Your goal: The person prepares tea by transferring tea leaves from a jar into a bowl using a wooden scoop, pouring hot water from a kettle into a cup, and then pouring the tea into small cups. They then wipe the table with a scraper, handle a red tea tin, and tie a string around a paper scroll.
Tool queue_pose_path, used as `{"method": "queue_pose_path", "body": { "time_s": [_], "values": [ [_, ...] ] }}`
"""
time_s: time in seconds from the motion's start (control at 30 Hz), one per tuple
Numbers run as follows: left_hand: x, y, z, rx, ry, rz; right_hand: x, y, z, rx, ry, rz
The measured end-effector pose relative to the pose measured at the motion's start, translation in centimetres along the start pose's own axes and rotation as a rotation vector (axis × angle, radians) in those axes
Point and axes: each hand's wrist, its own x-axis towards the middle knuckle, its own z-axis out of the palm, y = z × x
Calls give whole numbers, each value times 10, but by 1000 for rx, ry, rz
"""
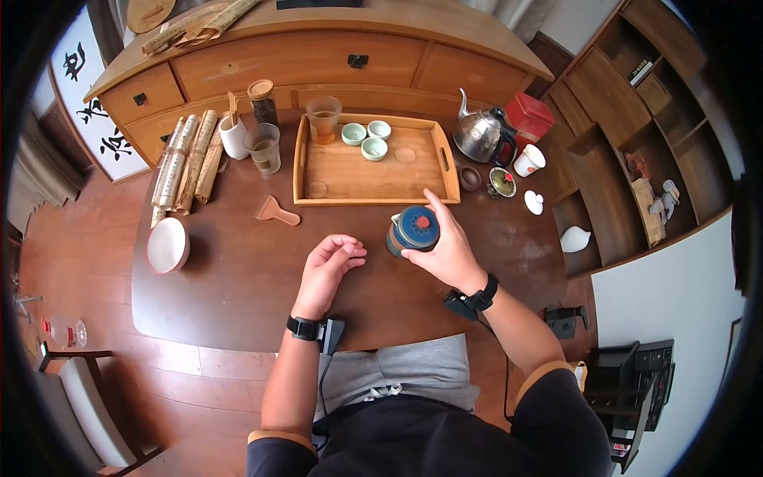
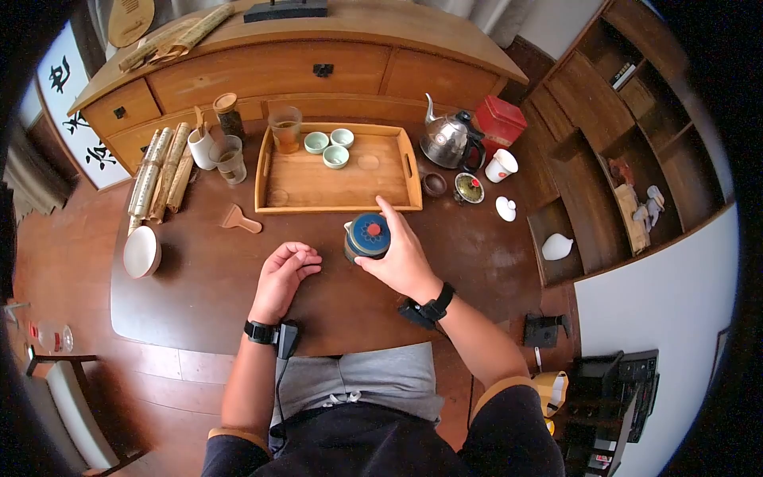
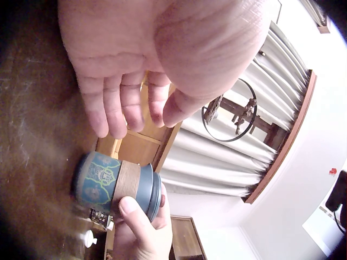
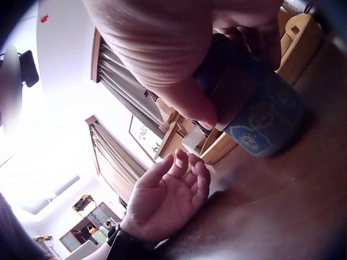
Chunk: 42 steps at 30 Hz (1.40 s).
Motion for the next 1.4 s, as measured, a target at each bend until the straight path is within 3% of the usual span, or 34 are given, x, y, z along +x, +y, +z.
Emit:
{"method": "queue_pose_path", "body": {
  "time_s": [0.63,0.77,1.1,1.23,1.4],
  "values": [
    [-1,-1,1,25,-1,14,0,-8,-8,-81,-22,-50],
    [-4,2,4,45,14,22,-1,-3,-2,-108,14,-131],
    [-2,0,4,34,-7,21,2,0,2,-127,69,-136],
    [-1,1,4,4,-2,23,7,-14,-11,-51,70,-44],
    [-2,3,6,18,3,7,43,-20,-44,-27,241,-38]
  ]
}}
